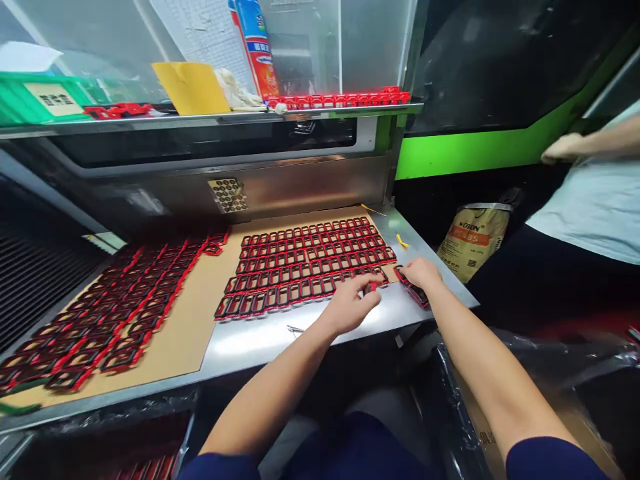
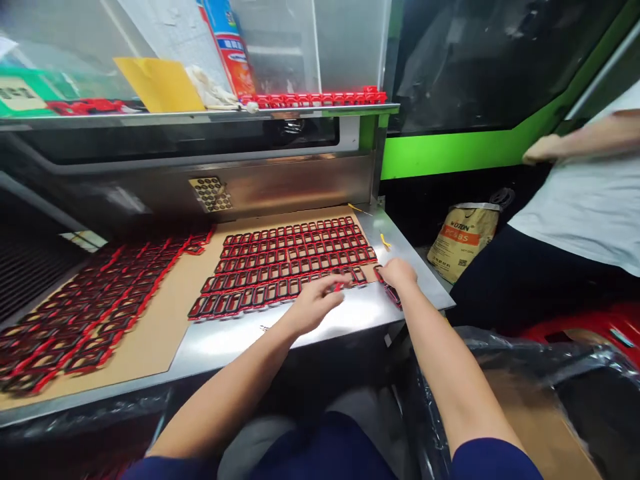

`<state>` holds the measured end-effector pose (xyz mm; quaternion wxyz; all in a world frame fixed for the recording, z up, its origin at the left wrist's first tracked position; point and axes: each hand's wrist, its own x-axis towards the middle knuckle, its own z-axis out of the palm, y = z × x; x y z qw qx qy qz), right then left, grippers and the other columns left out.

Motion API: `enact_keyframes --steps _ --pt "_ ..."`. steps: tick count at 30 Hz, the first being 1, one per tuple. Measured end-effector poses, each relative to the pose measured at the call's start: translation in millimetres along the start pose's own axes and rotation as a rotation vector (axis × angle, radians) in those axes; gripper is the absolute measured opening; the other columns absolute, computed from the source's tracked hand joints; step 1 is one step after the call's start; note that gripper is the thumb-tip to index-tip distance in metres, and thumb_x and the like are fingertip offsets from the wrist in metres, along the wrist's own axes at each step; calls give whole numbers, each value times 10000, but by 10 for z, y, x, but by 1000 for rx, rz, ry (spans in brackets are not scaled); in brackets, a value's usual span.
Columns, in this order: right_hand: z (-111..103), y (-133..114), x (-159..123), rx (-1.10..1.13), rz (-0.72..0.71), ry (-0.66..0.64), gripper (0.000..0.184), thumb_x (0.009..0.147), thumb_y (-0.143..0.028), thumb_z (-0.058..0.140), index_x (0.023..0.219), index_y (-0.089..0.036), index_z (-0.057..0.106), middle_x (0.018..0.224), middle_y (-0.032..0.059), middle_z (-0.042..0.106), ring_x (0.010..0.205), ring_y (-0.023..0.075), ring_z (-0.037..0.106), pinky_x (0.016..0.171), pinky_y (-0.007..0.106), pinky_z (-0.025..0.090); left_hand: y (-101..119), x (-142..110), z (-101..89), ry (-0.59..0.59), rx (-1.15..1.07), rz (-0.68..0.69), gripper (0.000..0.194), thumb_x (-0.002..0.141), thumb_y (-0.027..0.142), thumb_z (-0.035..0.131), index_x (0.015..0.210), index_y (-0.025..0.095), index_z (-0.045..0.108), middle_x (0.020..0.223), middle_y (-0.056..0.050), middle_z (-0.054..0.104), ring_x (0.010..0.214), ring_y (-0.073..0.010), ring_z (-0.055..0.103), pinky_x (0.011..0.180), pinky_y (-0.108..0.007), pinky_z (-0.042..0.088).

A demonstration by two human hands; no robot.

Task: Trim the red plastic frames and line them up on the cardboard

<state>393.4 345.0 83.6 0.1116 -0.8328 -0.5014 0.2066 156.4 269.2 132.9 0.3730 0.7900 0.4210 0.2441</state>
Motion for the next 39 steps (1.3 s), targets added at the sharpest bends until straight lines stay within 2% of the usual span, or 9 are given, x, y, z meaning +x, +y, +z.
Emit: enact_keyframes --steps 4,7,9,11,16,21,29,34,39 --pt "-254 -236 -351 -8 -96 130 232 910 -300 607 983 -152 770 1060 200 728 1059 379 663 868 472 501 -277 -960 -129 58 -819 -378 451 835 505 377 911 157 654 809 -130 728 623 -200 641 502 -277 471" --pt "-149 -451 -998 52 -322 179 291 949 -328 534 1131 -246 745 1133 97 737 1099 311 656 933 406 484 -457 -1523 -50 203 -1325 -623 428 740 578 579 790 160 651 643 -83 661 620 -214 644 527 -290 500" --pt "182 -545 -1587 108 -535 94 233 905 -362 606 1075 -322 761 1090 13 757 1031 236 683 918 315 503 -547 -1803 82 336 -1363 -660 436 706 594 683 749 162 647 625 -58 648 589 -191 629 532 -282 506" --pt "641 -575 -2178 196 -876 -91 241 918 -340 571 1052 -309 768 1009 45 767 931 243 704 846 334 530 -621 -2031 254 458 -1306 -663 406 658 527 803 718 160 639 627 -31 645 525 -130 576 507 -234 473" --pt "1448 -404 -3052 350 -800 -290 279 877 -248 560 1077 -258 755 910 79 727 772 223 688 713 339 557 -779 -2491 580 603 -1310 -717 325 591 331 897 737 175 652 633 35 617 535 -75 537 491 -171 428" --pt "1512 -88 -3198 667 -659 -637 785 614 -257 831 1360 -265 588 1365 102 595 1050 266 670 800 353 594 -910 -2687 625 440 -1469 -824 322 534 352 877 687 143 686 569 -8 632 486 -106 545 423 -190 383" --pt "1575 -166 -3234 866 -523 -477 810 608 -423 870 1336 -250 561 1281 105 649 1135 289 639 984 435 515 -843 -2397 449 113 -1767 -862 318 577 264 816 854 123 751 806 -83 755 691 -175 686 559 -234 517" --pt "1380 -439 -2898 973 -643 -564 789 574 -485 893 1252 -238 575 1320 113 617 1202 275 608 1055 431 458 -796 -2269 194 203 -1613 -849 348 618 401 871 781 138 712 654 -32 704 581 -140 645 557 -224 515" --pt "1178 -517 -2693 1158 -549 -653 760 648 -485 879 1270 -245 516 1322 125 621 1193 259 614 1018 424 482 -633 -2165 59 482 -1224 -740 499 657 553 809 924 162 650 533 42 604 459 -107 551 492 -207 459"
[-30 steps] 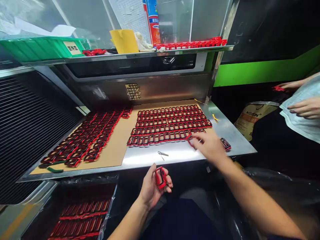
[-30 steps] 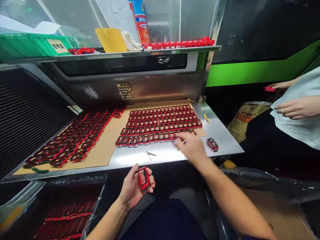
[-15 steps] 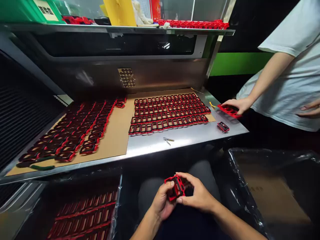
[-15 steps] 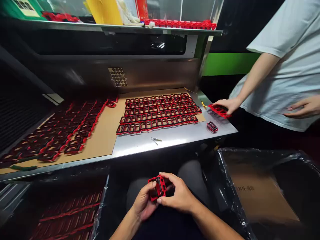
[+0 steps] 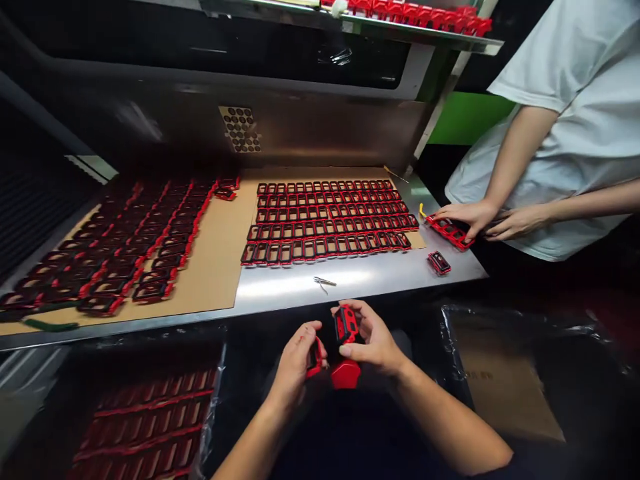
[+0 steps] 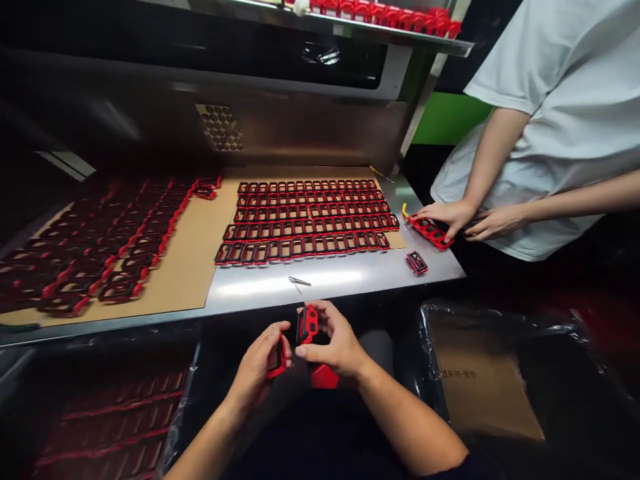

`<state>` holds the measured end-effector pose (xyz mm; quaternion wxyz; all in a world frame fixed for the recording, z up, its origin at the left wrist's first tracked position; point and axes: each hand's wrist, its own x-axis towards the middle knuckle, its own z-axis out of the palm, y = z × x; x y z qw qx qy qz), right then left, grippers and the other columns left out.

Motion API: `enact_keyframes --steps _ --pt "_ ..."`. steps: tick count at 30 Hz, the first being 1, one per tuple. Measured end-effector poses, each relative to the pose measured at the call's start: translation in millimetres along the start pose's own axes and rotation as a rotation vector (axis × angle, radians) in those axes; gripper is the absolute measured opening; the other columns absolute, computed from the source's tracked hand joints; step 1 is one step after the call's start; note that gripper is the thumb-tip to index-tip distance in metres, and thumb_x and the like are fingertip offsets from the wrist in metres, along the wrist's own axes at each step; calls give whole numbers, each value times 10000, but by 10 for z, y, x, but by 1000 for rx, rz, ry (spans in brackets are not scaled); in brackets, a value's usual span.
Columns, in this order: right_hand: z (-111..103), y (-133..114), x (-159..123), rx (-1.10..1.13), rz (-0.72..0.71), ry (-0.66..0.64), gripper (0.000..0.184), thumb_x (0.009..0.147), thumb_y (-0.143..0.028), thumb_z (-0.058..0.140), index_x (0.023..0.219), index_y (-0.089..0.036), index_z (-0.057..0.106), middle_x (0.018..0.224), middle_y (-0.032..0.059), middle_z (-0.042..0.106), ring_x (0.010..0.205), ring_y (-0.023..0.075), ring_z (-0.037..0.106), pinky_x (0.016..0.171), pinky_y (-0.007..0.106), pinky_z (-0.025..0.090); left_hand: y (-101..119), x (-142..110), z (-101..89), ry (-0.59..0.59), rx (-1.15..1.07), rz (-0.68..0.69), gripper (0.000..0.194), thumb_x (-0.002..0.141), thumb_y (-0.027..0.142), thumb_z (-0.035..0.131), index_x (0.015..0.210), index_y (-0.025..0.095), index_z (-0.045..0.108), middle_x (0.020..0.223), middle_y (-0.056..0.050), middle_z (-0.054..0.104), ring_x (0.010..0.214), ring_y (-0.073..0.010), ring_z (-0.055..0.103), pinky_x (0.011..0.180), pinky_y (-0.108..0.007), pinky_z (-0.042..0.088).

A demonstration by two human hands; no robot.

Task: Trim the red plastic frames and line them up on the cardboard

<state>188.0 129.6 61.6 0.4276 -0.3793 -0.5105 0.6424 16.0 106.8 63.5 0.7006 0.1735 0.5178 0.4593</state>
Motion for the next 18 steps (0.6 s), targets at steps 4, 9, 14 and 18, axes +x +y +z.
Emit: enact_keyframes --steps 4,9,14,18 --pt "-96 62 -184 -43 73 -29 800 652 -445 896 1333 -250 525 1322 125 622 1175 269 625 1017 439 490 -37 -77 149 -63 -19 -33 432 634 435 837 858 169 581 618 42 635 487 -92 566 508 -199 474" --pt "-148 152 -450 -233 3 -64 781 668 -388 903 1367 -297 567 1328 92 600 1188 262 606 1042 421 478 -270 -220 91 -171 -4 -24 455 684 442 835 950 168 589 616 35 623 486 -85 554 499 -184 462" --pt "-189 83 -576 -279 -62 -127 750 704 -297 891 1378 -332 566 1364 74 590 1261 253 568 1089 411 447 -347 -369 -27 -270 186 59 370 754 428 809 971 171 653 842 -5 640 592 -78 558 550 -198 483" --pt "-256 62 -657 -314 -88 -125 763 712 -262 882 1395 -327 548 1379 82 590 1278 264 561 1089 435 457 -327 -392 -63 -415 400 246 233 819 376 763 904 169 697 1028 -58 654 930 -159 617 845 -263 490"
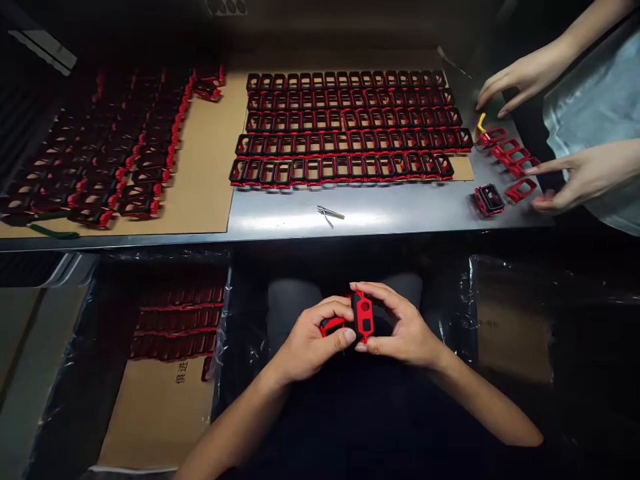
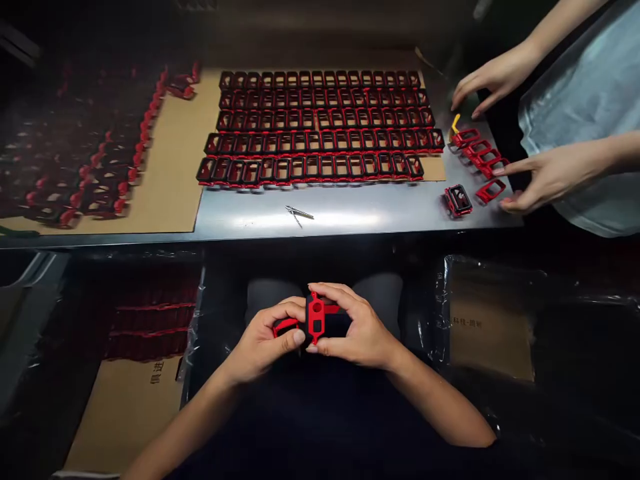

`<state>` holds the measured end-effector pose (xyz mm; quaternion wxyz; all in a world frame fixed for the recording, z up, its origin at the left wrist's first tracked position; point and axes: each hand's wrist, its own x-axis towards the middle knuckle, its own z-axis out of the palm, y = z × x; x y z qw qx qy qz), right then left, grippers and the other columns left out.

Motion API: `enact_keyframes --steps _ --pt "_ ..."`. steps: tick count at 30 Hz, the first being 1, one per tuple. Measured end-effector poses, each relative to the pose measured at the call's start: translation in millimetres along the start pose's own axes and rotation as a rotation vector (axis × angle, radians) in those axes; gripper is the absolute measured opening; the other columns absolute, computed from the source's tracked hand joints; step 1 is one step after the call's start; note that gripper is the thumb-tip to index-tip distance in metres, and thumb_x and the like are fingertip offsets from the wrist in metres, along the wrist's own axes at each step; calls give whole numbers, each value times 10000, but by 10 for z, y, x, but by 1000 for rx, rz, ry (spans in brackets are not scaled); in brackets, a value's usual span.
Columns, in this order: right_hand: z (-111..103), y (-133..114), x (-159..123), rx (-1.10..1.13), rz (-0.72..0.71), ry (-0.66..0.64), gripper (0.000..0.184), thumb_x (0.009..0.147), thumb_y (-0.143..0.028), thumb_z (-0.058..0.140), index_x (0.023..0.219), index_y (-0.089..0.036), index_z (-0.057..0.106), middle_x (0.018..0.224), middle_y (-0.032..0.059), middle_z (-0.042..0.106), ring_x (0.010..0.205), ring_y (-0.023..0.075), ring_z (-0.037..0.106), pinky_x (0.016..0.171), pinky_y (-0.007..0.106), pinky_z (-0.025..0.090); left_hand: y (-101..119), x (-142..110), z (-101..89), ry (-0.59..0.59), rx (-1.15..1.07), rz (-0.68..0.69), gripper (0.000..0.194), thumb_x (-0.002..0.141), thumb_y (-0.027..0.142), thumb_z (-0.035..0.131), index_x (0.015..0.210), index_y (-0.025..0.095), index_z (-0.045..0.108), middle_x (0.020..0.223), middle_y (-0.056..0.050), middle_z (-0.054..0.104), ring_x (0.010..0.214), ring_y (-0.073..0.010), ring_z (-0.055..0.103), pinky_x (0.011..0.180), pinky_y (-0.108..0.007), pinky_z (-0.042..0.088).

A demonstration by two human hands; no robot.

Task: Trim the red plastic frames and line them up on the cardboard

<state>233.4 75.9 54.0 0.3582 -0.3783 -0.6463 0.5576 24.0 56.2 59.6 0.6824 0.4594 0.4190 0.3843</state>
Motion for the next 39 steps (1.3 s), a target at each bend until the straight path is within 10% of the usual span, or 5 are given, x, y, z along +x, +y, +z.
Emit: enact_keyframes --steps 13,19,28,39 --pt "37 -2 -61 -21 78 15 807 695 -225 866 1422 -298 523 1440 86 550 1300 265 536 1111 438 437 23 -50 -56 -67 280 79 107 882 271 675 837 176 652 898 -31 639 810 -134 591 764 -253 465" --pt "29 -76 -65 509 483 -54 339 856 -410 721 1103 -177 712 829 40 674 703 130 616 580 217 506 140 -162 -162 -74 426 132 44 891 195 637 902 187 679 961 -42 681 859 -137 647 804 -252 494" --pt "325 -229 78 517 587 6 357 735 -449 838 803 -138 676 661 -29 570 580 73 462 536 195 382 103 -187 -201 -132 496 108 83 897 214 608 905 183 685 986 -67 689 883 -163 660 802 -273 515" --pt "174 -263 -25 236 410 -4 226 814 -391 781 814 -169 739 743 7 639 667 126 551 625 245 456 4 -93 -92 80 -75 -479 494 766 574 728 1015 160 625 782 -1 626 550 -86 550 551 -228 470"
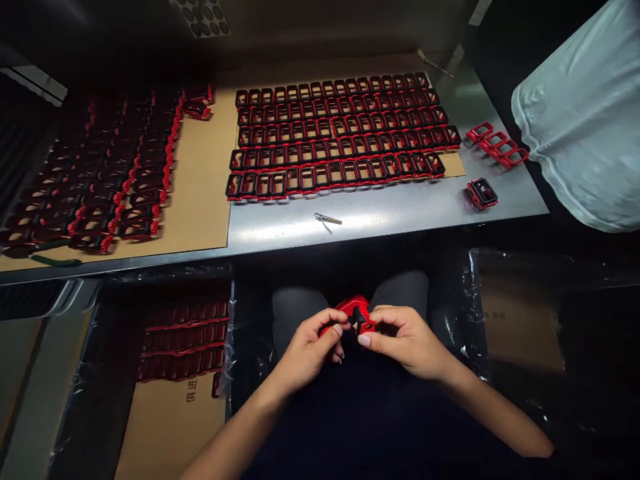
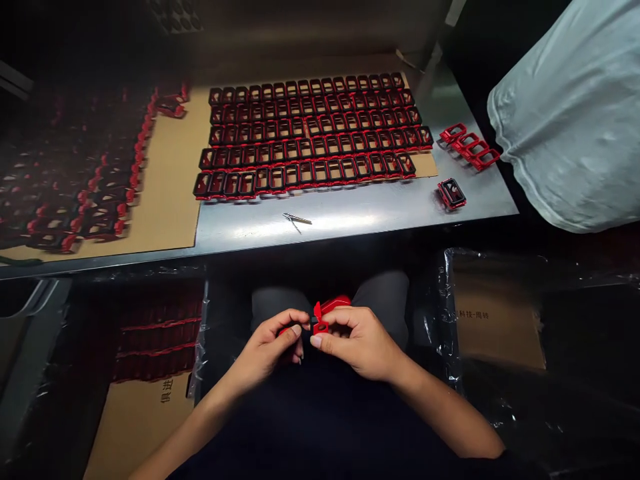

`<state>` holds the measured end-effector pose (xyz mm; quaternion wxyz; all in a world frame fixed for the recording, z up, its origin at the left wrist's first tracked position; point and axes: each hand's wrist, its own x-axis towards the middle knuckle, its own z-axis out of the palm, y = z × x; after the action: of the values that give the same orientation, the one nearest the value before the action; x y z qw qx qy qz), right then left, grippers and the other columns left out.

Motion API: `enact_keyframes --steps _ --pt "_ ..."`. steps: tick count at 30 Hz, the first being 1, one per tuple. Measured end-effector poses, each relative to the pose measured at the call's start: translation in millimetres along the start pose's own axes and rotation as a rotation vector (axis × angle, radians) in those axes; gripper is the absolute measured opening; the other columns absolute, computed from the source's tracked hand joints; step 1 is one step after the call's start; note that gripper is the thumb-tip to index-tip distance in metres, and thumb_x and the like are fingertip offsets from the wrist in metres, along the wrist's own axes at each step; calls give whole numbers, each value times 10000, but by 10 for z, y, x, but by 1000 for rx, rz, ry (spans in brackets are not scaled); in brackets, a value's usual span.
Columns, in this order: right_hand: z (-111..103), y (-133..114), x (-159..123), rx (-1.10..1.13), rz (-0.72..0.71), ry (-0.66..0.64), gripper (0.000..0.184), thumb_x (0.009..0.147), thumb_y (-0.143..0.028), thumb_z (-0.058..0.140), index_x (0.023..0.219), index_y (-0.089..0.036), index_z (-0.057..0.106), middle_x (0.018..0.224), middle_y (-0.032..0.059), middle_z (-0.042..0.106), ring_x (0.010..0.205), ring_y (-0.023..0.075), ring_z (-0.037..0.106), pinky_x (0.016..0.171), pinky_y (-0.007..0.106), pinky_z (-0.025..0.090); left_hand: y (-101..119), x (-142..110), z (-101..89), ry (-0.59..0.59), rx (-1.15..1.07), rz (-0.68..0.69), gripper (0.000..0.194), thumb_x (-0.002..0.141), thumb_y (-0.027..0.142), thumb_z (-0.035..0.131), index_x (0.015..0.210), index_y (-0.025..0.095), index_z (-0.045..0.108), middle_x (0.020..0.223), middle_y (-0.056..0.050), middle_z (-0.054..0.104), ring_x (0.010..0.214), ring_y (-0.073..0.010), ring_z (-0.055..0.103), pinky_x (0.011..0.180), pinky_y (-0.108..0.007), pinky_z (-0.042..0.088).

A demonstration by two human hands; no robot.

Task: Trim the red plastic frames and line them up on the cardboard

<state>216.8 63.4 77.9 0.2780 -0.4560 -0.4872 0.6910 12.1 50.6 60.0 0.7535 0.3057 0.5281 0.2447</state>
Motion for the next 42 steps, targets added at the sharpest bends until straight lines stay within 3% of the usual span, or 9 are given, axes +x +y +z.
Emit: enact_keyframes --steps 3,6,11,17,20,23,29,36,42 --pt "-39 8 -10 -195 -170 22 109 875 -300 731 885 -201 776 804 21 669 727 138 597 680 250 486 48 -34 61 -70 -12 -10 565 769 571 724 1144 168 599 990 -48 630 554 -65 555 542 -235 493" --pt "-63 41 -10 -261 -296 42 74 880 -243 722 912 -223 785 837 32 696 752 149 644 690 255 520 89 -73 91 -131 33 47 614 788 564 703 1235 170 556 1052 -75 623 592 -79 564 557 -248 508" --pt "-34 119 5 -396 -449 60 176 886 -145 646 877 -236 796 848 50 722 743 163 686 659 267 552 108 -78 149 -16 193 232 613 709 482 806 1195 180 584 1047 -66 669 904 -183 626 804 -296 515" --pt "-45 170 -3 -491 -527 125 242 867 -106 619 957 -255 787 974 68 750 855 202 715 752 324 596 51 -81 189 89 251 299 672 662 439 857 1205 189 550 1030 -61 686 851 -183 649 767 -299 542" --pt "-131 145 -37 -396 -470 182 284 896 -105 584 1070 -250 755 1061 74 746 972 213 708 866 360 589 5 -100 151 154 349 458 669 680 401 856 1237 206 540 1183 -106 653 956 -214 662 831 -337 566" --pt "-189 102 -74 -215 -312 227 184 920 -189 619 1036 -234 754 999 70 743 907 201 712 825 342 598 -14 -98 110 189 491 661 628 708 322 843 1249 237 534 1260 -113 626 1099 -243 642 960 -400 546" --pt "-93 26 -97 93 -151 105 150 911 -294 679 1020 -213 741 958 57 744 848 175 724 698 261 594 14 -53 90 191 669 979 647 759 163 768 1320 257 461 1294 -132 611 1190 -241 620 991 -402 546" --pt "-25 1 -93 167 -44 -10 263 903 -371 691 1092 -188 704 994 80 752 855 171 713 708 265 582 5 -68 74 261 812 986 691 816 180 686 1426 234 366 1304 -152 629 1196 -262 638 959 -427 585" --pt "-2 -2 -90 181 -15 -57 268 891 -369 693 1076 -176 698 937 68 727 805 155 678 677 257 557 -91 -44 21 229 792 1001 836 810 151 685 1524 240 258 1339 -159 620 1200 -262 643 965 -407 589"
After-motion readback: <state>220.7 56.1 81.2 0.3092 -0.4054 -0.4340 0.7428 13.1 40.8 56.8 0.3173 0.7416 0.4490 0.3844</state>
